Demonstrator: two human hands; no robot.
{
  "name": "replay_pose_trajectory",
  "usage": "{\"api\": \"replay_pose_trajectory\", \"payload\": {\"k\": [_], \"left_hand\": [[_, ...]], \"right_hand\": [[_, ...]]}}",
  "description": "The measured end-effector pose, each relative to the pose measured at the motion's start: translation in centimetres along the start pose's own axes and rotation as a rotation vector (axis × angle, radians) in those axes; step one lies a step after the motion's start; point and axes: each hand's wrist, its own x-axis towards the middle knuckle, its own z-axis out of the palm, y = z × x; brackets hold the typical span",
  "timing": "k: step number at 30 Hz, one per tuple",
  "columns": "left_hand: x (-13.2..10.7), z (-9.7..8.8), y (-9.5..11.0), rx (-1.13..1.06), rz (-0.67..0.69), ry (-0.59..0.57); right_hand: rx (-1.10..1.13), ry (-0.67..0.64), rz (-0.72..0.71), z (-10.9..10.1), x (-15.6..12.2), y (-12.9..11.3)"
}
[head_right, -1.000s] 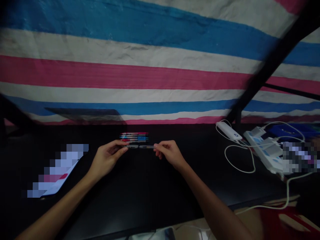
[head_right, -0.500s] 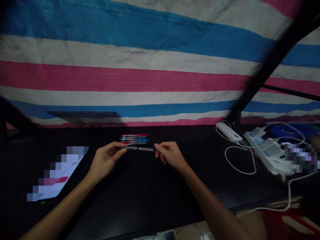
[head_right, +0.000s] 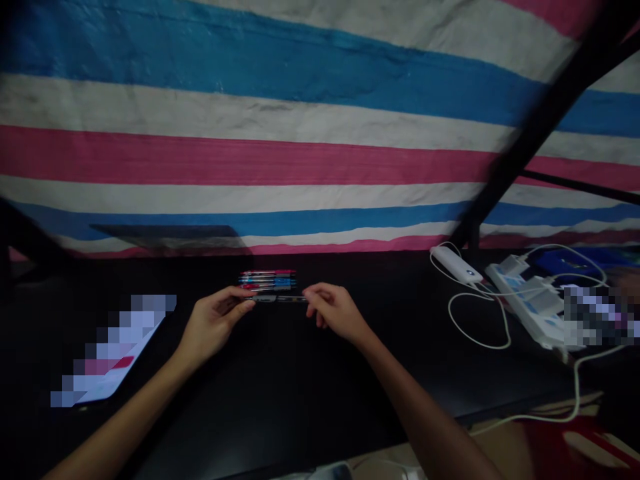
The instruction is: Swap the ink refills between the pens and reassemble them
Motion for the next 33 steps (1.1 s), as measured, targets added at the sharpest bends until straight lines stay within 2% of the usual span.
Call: {"api": "replay_pose_trajectory", "payload": {"k": [3,8,13,19,21,23,25,28,31,33], "left_hand": [[0.0,0.0,0.0,0.007,0.004,-0.003],[0.1,0.0,-0.1,0.008,0.006,-0.008],[0.0,-0.1,0.0,0.022,-0.007,0.000],[0.0,-0.1,-0.2,0.038,-0.008,-0.022],[0.1,-0.1,-0.3,0.022,-0.016,-0.014],[0.2,-0.2,-0.1,0.013,-0.024,-0.023],[0.2,-0.3,0.2,-0.002,-0.038,-0.076],[0.2,-0.6,1.0,-0.025,-0.107,-0.250],[0.1,-0.9,1.4,0.004,-0.181,-0.430],[0.2,-1.3,1.4,0.025,-0.201,-0.460]], "right_hand": [[-0.049,-0.008,-0.062,-0.1,-0.1,-0.1],[-0.107,-0.044,0.052,0.0,-0.1,0.1],[-0.129,0.013,-0.117,0.0,-0.2,-0.3],[-0.183,-0.045,0.025,-0.2,-0.1,-0.1],[-0.173,-0.035,-0.009,-0.1,-0.2,0.0],[-0.223,0.005,-0.106,-0.1,-0.2,-0.1],[-0.326,0.062,-0.237,0.0,-0.4,-0.2],[-0.453,0.095,-0.395,0.0,-0.6,-0.5],[-0.513,0.071,-0.459,-0.1,-0.7,-0.6],[-0.527,0.074,-0.484,-0.2,-0.7,-0.6]]}}
